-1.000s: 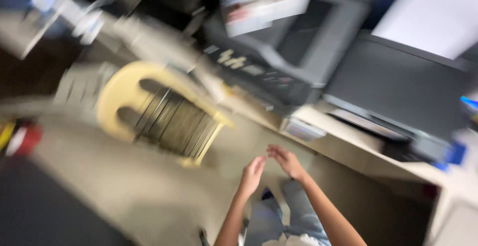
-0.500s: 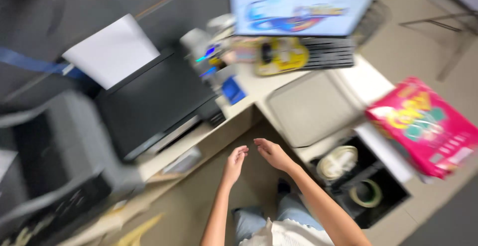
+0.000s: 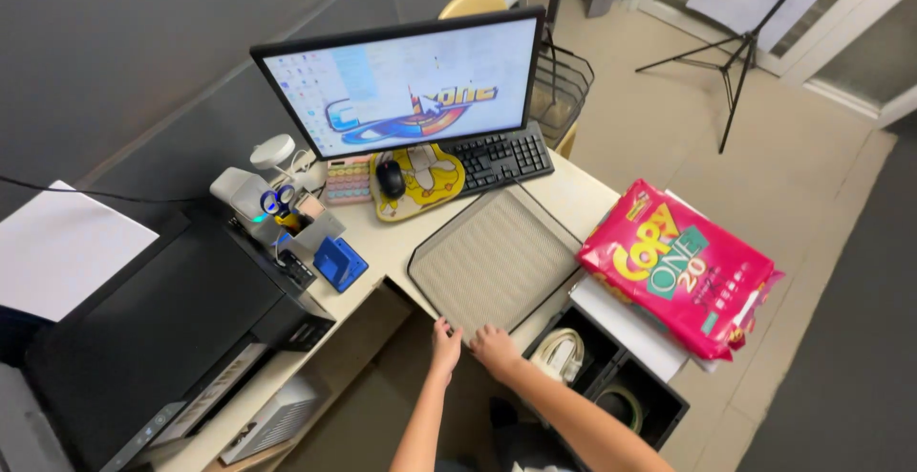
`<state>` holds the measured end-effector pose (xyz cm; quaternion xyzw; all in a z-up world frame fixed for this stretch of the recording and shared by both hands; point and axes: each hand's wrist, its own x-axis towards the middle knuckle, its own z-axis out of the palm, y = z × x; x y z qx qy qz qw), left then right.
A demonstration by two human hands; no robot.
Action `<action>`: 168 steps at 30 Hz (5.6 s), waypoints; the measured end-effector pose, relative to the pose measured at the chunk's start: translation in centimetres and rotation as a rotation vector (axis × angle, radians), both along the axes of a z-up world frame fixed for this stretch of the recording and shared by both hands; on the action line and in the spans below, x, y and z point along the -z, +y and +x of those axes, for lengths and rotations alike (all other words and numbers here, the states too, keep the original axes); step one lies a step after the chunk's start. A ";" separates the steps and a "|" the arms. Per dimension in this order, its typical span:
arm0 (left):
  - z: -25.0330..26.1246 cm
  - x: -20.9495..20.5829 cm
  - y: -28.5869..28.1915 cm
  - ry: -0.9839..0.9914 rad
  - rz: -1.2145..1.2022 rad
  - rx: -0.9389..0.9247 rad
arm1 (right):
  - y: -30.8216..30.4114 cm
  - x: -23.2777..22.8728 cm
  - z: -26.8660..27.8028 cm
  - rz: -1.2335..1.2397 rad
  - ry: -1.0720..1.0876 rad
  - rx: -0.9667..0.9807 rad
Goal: The person organizes office supplies by stacking black wire mesh trays on a yellow chair and then placing them on a desk. They then place a pink package of copy paper and stacks of white paper into the trays.
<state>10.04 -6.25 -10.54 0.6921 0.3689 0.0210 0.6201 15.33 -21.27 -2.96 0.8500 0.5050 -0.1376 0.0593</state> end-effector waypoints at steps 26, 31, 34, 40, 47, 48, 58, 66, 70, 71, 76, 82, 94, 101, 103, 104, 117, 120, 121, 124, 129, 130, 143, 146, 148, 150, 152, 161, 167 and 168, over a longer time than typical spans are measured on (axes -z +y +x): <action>-17.2 -19.7 8.0 -0.687 -0.376 -0.354 | 3.2 -12.6 -4.9 0.868 0.401 0.114; -27.6 -18.3 9.5 -0.836 -0.301 -0.565 | 7.1 -12.4 -8.9 0.921 0.065 0.458; -33.7 -16.3 9.8 -0.944 -0.300 -0.701 | 10.4 -10.6 -11.5 1.028 0.374 0.565; -46.8 -14.3 8.6 -1.172 -0.248 -0.923 | 18.7 -11.1 -23.9 1.138 1.309 0.444; -61.1 -12.8 6.2 -1.456 -0.083 -1.246 | 25.5 -12.8 -43.0 0.828 1.528 -0.153; -62.9 -13.0 5.6 -1.426 -0.068 -1.308 | 26.6 -13.6 -44.8 0.761 1.595 -0.193; -78.2 2.4 -2.4 -2.065 0.257 -0.911 | 34.9 -14.0 -58.4 0.239 1.836 -0.464; -80.7 -4.6 -5.0 -1.023 -0.115 -2.003 | 43.0 -7.6 -65.6 -0.198 1.730 -0.414; -80.6 -5.4 -1.9 -0.809 -0.253 -2.024 | 47.4 -4.6 -68.8 -0.367 1.667 -0.374; -80.7 -4.3 -0.8 -0.812 -0.266 -2.047 | 48.6 -3.9 -69.7 -0.392 1.654 -0.377; -81.6 -0.5 3.9 -0.627 -0.297 -2.103 | 53.3 -1.4 -73.6 -0.516 1.466 -0.465; -84.3 4.5 7.4 -0.522 -0.198 -2.211 | 55.6 0.3 -77.4 -0.724 1.358 -0.502; -85.2 6.7 10.2 -0.566 -0.321 -2.310 | 59.6 3.8 -81.6 -0.817 1.299 -0.511; -85.9 7.4 11.3 -0.521 -0.302 -2.379 | 60.5 6.6 -82.8 -0.832 1.327 -0.521; -86.1 7.1 11.5 -0.521 -0.301 -2.408 | 60.5 7.3 -82.9 -0.838 1.333 -0.528; -86.3 7.3 11.5 -0.519 -0.312 -2.413 | 60.6 7.8 -83.0 -0.847 1.327 -0.524; -86.5 7.7 12.4 -0.440 -0.266 -2.471 | 60.4 10.4 -82.7 -0.851 1.368 -0.473; -86.5 8.6 12.4 -0.447 -0.261 -2.475 | 60.8 10.7 -82.6 -0.833 1.392 -0.501; -86.4 9.3 12.2 -0.493 -0.249 -2.476 | 60.9 11.0 -82.4 -0.826 1.413 -0.511; -86.9 9.7 12.5 -0.482 -0.228 -2.445 | 61.1 11.5 -82.8 -0.795 1.417 -0.545; -88.3 9.0 13.3 -0.458 -0.217 -2.444 | 61.3 13.2 -83.4 -0.741 1.360 -0.529; -88.6 8.9 13.3 -0.445 -0.201 -2.431 | 61.3 13.6 -83.6 -0.726 1.345 -0.498; -94.4 8.3 16.3 -0.353 -0.110 -2.495 | 62.7 16.5 -88.7 -0.318 1.235 -0.603; -95.4 6.6 17.5 -0.263 -0.107 -2.500 | 63.3 15.6 -90.0 -0.251 1.175 -0.641; -95.8 6.8 18.0 0.100 -0.045 -2.510 | 63.7 15.8 -90.7 -0.229 1.174 -0.673; -96.3 7.6 18.3 0.282 0.002 -2.493 | 63.9 16.3 -91.3 -0.187 1.176 -0.714; -96.8 8.0 18.5 0.465 0.052 -2.465 | 64.1 17.1 -92.0 -0.143 1.182 -0.755; -99.3 6.4 19.4 0.421 0.267 -2.339 | 64.8 15.5 -94.6 0.028 1.239 -1.062; -101.1 4.2 20.4 0.341 0.224 -2.315 | 65.0 15.4 -95.9 0.059 1.051 -1.160; -101.4 4.4 20.3 0.328 0.313 -2.289 | 65.0 15.9 -96.1 0.100 1.013 -1.165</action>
